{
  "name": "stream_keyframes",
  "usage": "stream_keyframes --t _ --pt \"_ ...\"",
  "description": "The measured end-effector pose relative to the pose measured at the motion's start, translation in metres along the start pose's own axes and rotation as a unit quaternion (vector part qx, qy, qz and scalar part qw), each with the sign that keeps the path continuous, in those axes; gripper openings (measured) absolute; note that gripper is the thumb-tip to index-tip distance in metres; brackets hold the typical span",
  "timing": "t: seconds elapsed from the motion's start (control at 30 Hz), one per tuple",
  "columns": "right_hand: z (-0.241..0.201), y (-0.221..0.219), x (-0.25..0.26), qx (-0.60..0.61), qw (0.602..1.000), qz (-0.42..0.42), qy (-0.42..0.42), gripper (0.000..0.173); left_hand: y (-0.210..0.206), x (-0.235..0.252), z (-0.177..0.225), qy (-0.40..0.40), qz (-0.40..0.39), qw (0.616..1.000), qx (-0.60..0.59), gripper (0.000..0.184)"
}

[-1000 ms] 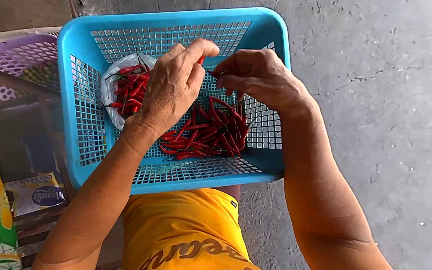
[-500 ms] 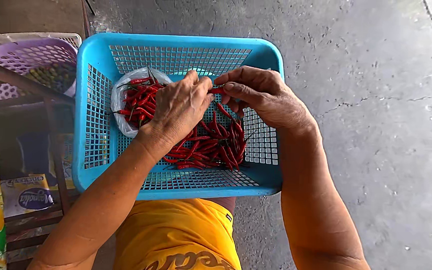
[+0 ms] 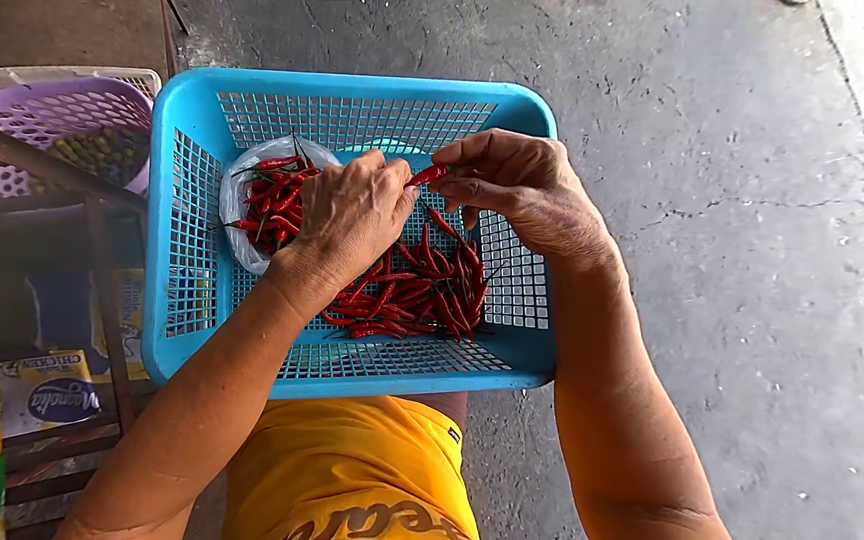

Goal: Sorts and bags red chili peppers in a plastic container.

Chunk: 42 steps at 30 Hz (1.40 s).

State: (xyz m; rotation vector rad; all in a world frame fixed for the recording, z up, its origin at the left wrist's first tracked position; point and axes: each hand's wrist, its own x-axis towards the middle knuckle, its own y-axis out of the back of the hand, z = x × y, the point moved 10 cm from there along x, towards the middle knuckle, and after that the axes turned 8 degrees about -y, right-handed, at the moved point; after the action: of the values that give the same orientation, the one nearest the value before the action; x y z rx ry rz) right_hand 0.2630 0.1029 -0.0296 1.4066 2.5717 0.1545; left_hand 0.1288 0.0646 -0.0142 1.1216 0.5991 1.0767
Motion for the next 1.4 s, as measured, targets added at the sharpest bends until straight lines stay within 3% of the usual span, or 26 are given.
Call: stream_keyframes --t 0.27,0.8,1.03,1.13,1.2,1.27,1.4 --pt "-0.008 -0.002 -0.002 -0.021 0.998 -0.002 0.055 0.016 0.007 -0.001 0.011 -0.049 0.085 0.995 -0.032 0.027" --pt "-0.011 -0.005 -0.004 -0.042 0.996 0.009 0.073 0.015 0.015 -0.004 0.011 -0.052 0.101 0.993 -0.008 0.021" --pt "-0.015 -0.008 -0.007 -0.074 0.993 0.006 0.087 0.012 0.015 -0.003 0.015 -0.075 0.093 0.993 -0.002 0.026" --pt "-0.015 -0.007 -0.004 -0.176 0.979 0.049 0.090 0.025 0.028 -0.004 -0.004 -0.020 0.027 0.999 0.011 0.028" --pt "-0.008 -0.004 -0.002 -0.280 0.953 0.089 0.071 0.033 0.050 -0.010 -0.024 0.022 0.032 0.999 0.023 0.030" --pt "0.001 -0.001 -0.001 -0.350 0.930 0.104 0.035 0.026 0.066 -0.018 -0.045 0.058 0.026 0.998 0.020 0.032" --pt "0.026 -0.003 0.000 -0.415 0.906 0.055 -0.070 0.017 0.058 -0.030 -0.074 0.131 -0.075 0.988 0.032 0.049"
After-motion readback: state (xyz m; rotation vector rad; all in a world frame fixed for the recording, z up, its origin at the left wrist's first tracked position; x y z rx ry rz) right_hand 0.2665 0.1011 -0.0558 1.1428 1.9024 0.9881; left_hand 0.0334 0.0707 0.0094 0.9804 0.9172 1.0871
